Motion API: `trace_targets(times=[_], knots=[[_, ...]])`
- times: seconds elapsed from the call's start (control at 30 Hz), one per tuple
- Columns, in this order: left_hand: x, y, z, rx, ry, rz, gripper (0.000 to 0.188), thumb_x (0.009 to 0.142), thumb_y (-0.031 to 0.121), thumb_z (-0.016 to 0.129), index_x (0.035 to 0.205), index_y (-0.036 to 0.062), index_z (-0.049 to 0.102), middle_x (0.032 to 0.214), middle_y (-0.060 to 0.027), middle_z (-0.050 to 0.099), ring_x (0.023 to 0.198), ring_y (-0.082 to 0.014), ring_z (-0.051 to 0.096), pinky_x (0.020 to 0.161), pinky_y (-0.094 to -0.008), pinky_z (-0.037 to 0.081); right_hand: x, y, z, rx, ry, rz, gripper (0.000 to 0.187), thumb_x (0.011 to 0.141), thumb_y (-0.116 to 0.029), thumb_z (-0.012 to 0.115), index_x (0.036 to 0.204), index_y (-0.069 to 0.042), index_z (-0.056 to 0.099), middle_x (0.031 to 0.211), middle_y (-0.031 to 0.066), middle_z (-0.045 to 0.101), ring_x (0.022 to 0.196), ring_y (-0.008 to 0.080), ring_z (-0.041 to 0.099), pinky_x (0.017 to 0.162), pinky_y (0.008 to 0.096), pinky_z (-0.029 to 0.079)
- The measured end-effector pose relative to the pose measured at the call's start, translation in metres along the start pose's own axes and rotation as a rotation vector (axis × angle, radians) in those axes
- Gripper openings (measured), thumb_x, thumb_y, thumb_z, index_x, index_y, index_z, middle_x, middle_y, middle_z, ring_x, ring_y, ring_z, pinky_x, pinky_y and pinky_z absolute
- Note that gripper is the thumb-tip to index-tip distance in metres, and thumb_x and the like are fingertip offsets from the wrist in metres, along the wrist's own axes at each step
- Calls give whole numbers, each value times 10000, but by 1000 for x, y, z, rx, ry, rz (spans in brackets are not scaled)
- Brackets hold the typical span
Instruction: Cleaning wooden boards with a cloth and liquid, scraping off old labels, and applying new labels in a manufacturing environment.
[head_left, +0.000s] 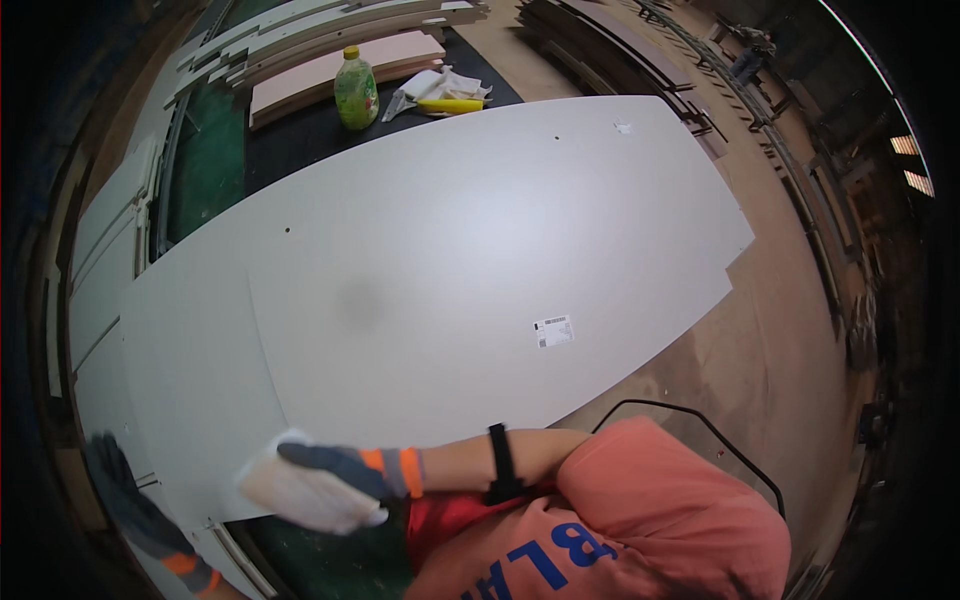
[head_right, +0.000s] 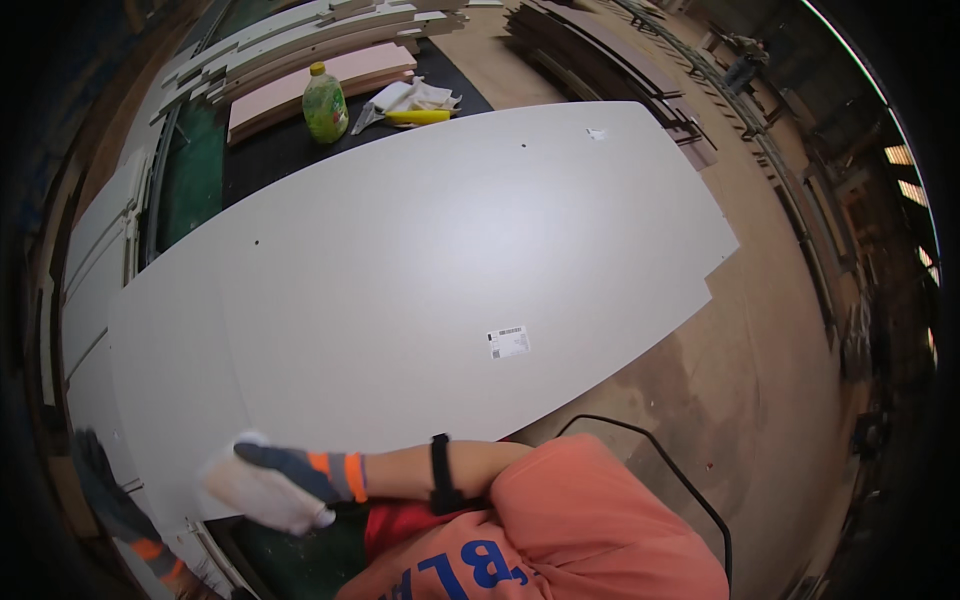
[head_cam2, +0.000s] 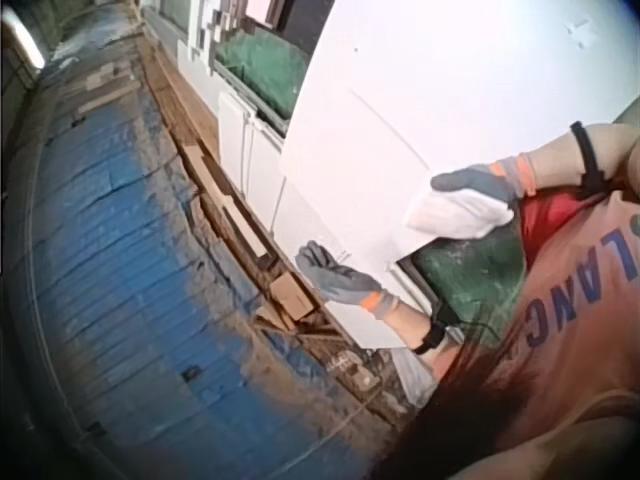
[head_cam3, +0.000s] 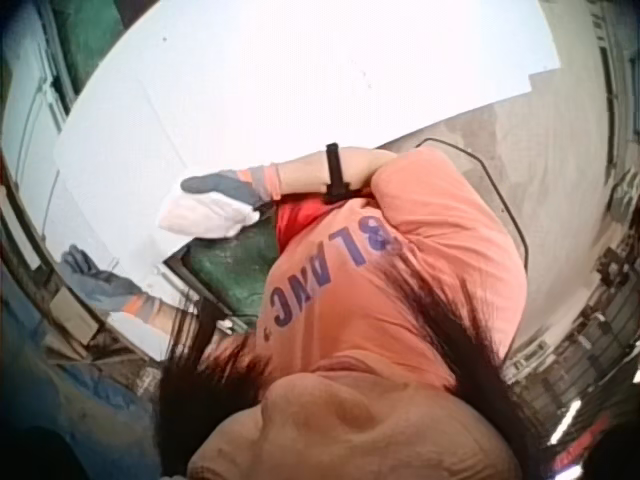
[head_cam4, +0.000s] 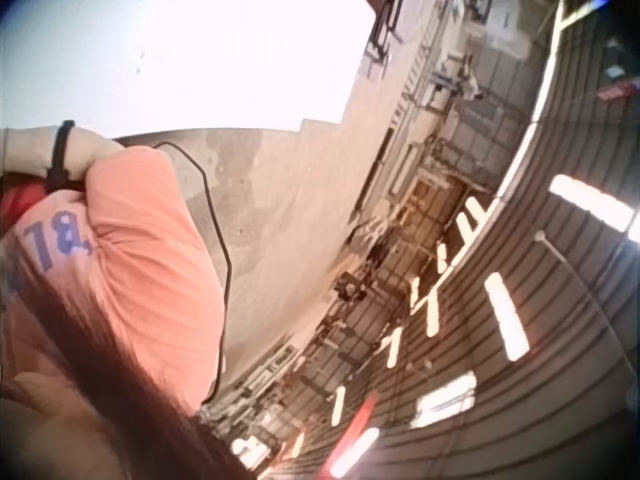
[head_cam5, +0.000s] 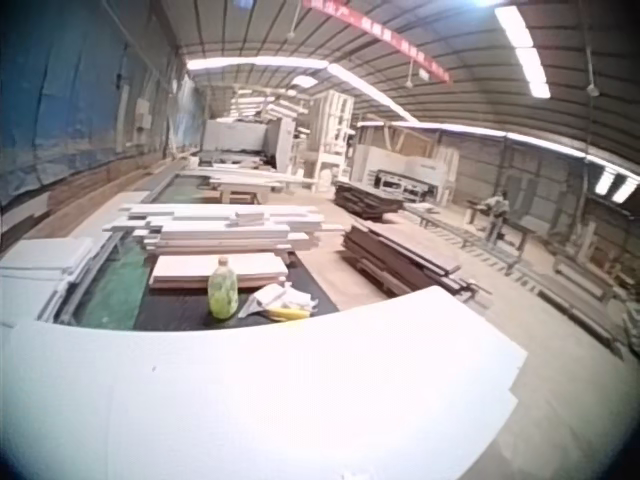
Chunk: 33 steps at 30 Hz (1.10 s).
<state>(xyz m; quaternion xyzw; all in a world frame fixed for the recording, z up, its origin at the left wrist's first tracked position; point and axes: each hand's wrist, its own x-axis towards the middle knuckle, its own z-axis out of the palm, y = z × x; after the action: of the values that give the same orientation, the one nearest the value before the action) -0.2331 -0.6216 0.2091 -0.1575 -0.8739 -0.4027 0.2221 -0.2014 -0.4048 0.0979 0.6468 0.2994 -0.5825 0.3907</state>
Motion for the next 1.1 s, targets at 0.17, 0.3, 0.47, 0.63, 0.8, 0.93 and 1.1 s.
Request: trace_targets(times=[0.17, 0.3, 0.47, 0.63, 0.8, 0.93, 1.1], knots=[[-66, -45, 0, -164, 303, -377, 549, 988, 379, 414, 1417, 38, 409, 1387, -191, 478, 1314, -348, 445, 1108, -461, 348, -20, -41, -98, -733, -373, -1988, 574, 945, -424, 509, 1316, 13, 465, 1266, 190, 539, 1179, 333, 509, 1035, 383, 399], [-73, -56, 64, -163, 57, -180, 647, 949, 514, 521, 1472, 169, 359, 1417, -172, 476, 1336, -387, 417, 1099, -515, 371, 39, -17, -87, -1234, -293, -1777, 665, 898, -435, 542, 1425, -62, 383, 1464, 254, 353, 1391, 418, 303, 1184, 477, 194], [-20, 30, 150, -359, 35, -265, 646, 987, 374, 373, 1465, -52, 290, 1481, -199, 375, 1363, -343, 396, 1148, -440, 307, 37, -53, -102, -1041, -166, -1918, 671, 880, -394, 549, 1396, 7, 396, 1446, 264, 377, 1381, 415, 324, 1181, 469, 190], [-17, 33, 196, -289, -17, -129, 1126, 715, 743, 467, 1457, -81, 270, 1464, -245, 372, 1334, -393, 419, 1117, -472, 328, 18, -236, -293, -1051, 1076, -2180, 342, 782, -143, 622, 1117, -83, 598, 1159, 164, 601, 1105, 361, 533, 928, 446, 424], [-8, 74, 276, -419, -7, -492, 834, 938, 563, 502, 1448, -69, 312, 1466, -211, 392, 1333, -356, 431, 1118, -447, 328, 19, -331, -594, -124, 1045, -1548, 394, 950, -328, 493, 1236, -67, 570, 1356, 136, 518, 1257, 317, 462, 1082, 390, 314], [15, -10, 357, -505, -17, -428, 465, 1027, 208, 416, 1430, -21, 378, 1453, -160, 423, 1350, -254, 406, 1142, -377, 319, 46, -324, -626, -803, 1147, -1831, 520, 907, -410, 553, 1327, -104, 537, 1400, 152, 490, 1310, 293, 432, 1120, 372, 270], [72, 66, 475, 531, -322, -261, 435, 1010, 427, 421, 1360, 186, 515, 1407, -43, 492, 1334, -217, 425, 1166, -497, 125, 6, -259, -468, -1399, 416, -1954, 710, 885, -516, 555, 1432, -86, 412, 1496, 190, 367, 1460, 330, 209, 1203, 467, 94]])
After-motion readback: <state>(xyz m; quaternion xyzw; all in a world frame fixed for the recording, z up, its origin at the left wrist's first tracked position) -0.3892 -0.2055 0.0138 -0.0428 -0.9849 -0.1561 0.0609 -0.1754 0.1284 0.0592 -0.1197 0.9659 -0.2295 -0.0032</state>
